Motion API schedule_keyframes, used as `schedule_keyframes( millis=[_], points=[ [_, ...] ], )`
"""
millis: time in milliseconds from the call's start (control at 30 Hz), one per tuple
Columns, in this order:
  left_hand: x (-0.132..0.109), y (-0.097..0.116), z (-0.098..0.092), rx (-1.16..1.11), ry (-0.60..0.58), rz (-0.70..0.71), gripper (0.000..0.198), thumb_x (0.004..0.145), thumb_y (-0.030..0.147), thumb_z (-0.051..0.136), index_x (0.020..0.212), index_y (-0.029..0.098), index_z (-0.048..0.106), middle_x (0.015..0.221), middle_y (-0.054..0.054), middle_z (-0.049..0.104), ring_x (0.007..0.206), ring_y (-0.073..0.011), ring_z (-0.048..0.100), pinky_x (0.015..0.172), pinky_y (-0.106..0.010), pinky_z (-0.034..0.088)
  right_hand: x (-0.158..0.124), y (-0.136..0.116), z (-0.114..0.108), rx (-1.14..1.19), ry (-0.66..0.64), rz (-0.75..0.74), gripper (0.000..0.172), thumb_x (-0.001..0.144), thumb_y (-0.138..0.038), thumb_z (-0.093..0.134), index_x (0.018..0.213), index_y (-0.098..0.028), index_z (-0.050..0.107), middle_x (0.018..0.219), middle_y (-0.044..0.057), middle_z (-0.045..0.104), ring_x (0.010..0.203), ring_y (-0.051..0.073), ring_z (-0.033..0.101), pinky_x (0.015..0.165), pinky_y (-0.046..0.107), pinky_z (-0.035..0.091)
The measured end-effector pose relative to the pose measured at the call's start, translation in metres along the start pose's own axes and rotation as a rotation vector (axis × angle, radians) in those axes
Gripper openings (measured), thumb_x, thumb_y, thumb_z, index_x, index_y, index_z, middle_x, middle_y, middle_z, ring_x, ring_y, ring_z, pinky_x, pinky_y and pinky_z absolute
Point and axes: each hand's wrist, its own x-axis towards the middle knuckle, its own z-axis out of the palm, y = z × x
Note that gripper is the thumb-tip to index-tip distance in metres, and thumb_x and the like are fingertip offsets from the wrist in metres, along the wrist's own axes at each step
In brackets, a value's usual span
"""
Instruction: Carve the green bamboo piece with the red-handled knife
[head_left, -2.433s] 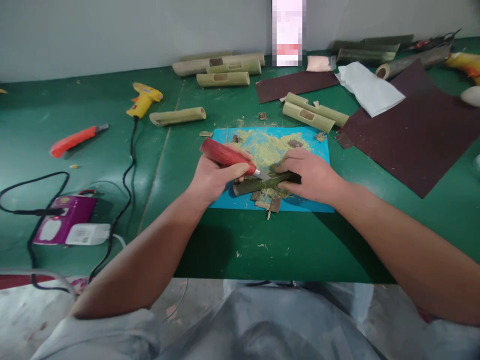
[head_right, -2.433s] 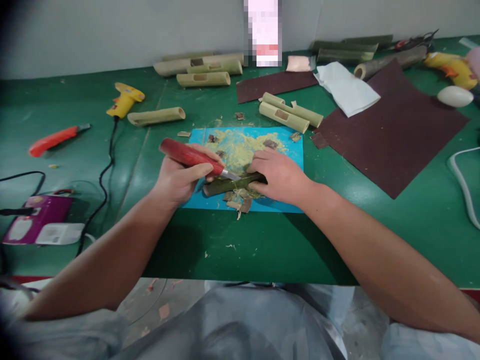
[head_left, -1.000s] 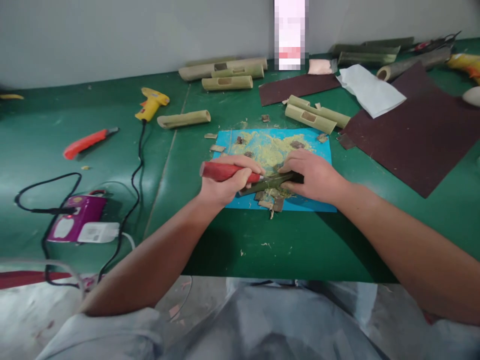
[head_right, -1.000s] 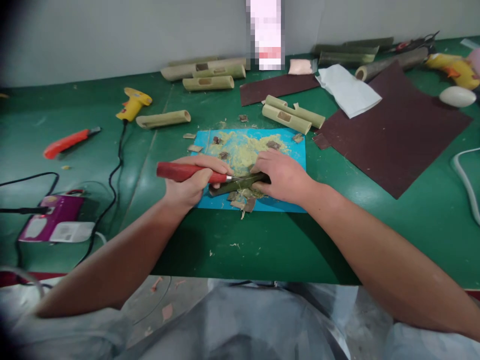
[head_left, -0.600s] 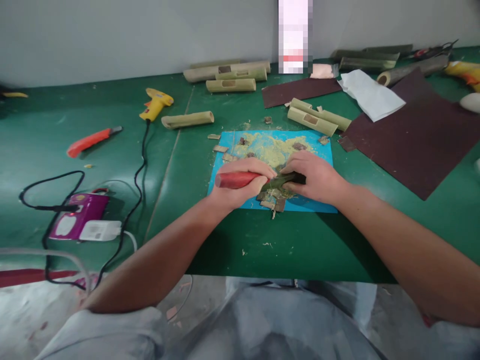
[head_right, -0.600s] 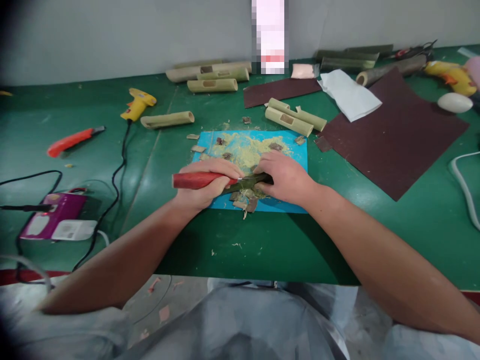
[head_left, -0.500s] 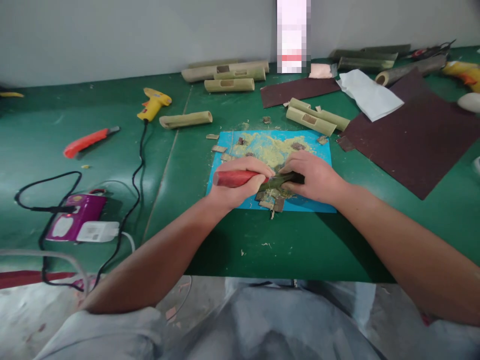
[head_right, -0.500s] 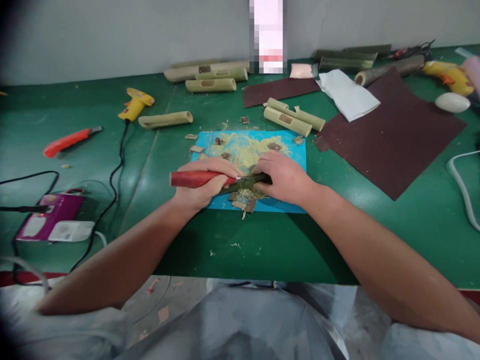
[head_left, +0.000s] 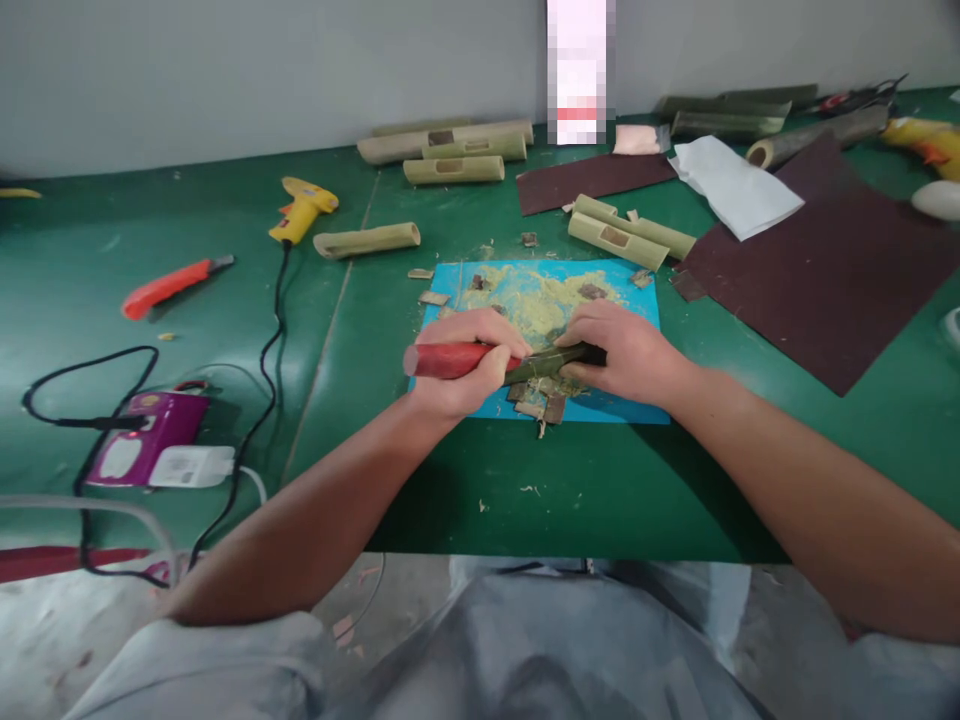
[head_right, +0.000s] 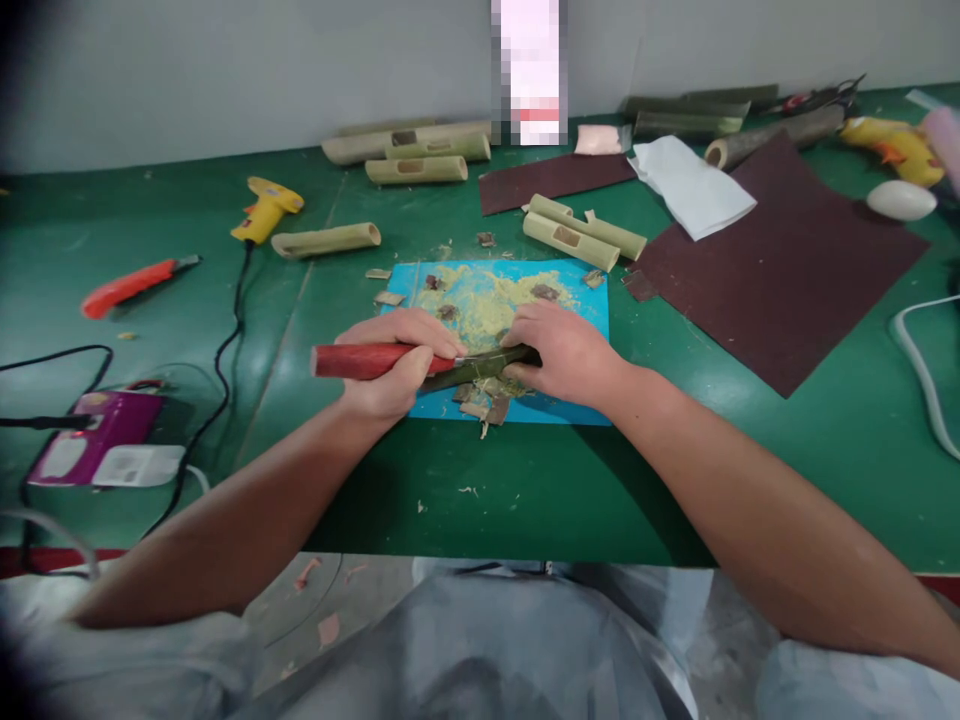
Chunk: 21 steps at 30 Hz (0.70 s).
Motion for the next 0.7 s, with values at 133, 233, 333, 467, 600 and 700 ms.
schedule_keyframes(
  millis=[133,233,333,467,600,700],
  points=[
    [-0.0029,-0.0028,0.0012,0.008,-0.046,0.034,0.018,0.091,0.017,0.061,0.080,0.020,0.075,0.082,-0.003,0.078,0.075,-0.0166,0.073,0.073,-0.032,0.060,0.0014,-0.0010,0.0005,-0.030,0.009,-0.008,0.013,0.087,-0.029,0.069,0.096,-0.019,0.070,0.096,0.009,0.069,0.097,0.027,0.062,0.087,0.041,0.047],
    [-0.0028,-0.0036,0.0019,-0.075,-0.059,-0.009,0.018,0.094,0.022,0.063,0.081,0.020,0.076,0.083,-0.004,0.078,0.077,-0.0168,0.073,0.074,-0.032,0.061,0.0022,-0.0018,0.0007,-0.044,0.005,-0.009,0.012,0.087,-0.029,0.067,0.095,-0.020,0.070,0.094,0.008,0.069,0.095,0.026,0.061,0.086,0.041,0.046],
    [-0.0012,-0.0026,0.0003,-0.126,-0.085,-0.109,0.018,0.094,0.028,0.066,0.082,0.022,0.078,0.086,-0.004,0.078,0.081,-0.0185,0.073,0.080,-0.035,0.062,0.0022,-0.0024,0.0004,-0.041,0.001,0.001,0.012,0.087,-0.029,0.067,0.095,-0.021,0.070,0.094,0.007,0.069,0.095,0.026,0.061,0.087,0.041,0.046],
    [0.0011,-0.0041,-0.0027,-0.169,-0.128,-0.171,0.016,0.093,0.032,0.069,0.083,0.023,0.079,0.092,-0.005,0.078,0.085,-0.0195,0.073,0.085,-0.039,0.061,0.0019,-0.0031,-0.0005,-0.032,-0.006,0.012,0.012,0.088,-0.031,0.066,0.096,-0.021,0.070,0.094,0.007,0.069,0.095,0.026,0.061,0.087,0.041,0.046],
    [0.0030,-0.0089,-0.0022,-0.230,-0.144,-0.160,0.013,0.092,0.031,0.071,0.084,0.023,0.078,0.087,-0.003,0.077,0.084,-0.0181,0.072,0.081,-0.035,0.059,0.0020,-0.0038,-0.0011,-0.031,-0.009,0.014,0.012,0.087,-0.029,0.068,0.095,-0.021,0.071,0.094,0.007,0.069,0.096,0.026,0.062,0.087,0.041,0.047],
    [0.0068,-0.0063,-0.0001,-0.191,-0.147,-0.164,0.015,0.093,0.030,0.068,0.085,0.023,0.078,0.083,-0.003,0.074,0.078,-0.0174,0.068,0.074,-0.033,0.055,0.0019,-0.0039,-0.0011,-0.040,-0.004,0.018,0.012,0.087,-0.028,0.067,0.094,-0.020,0.071,0.094,0.009,0.069,0.096,0.027,0.062,0.086,0.041,0.048]
  ],
)
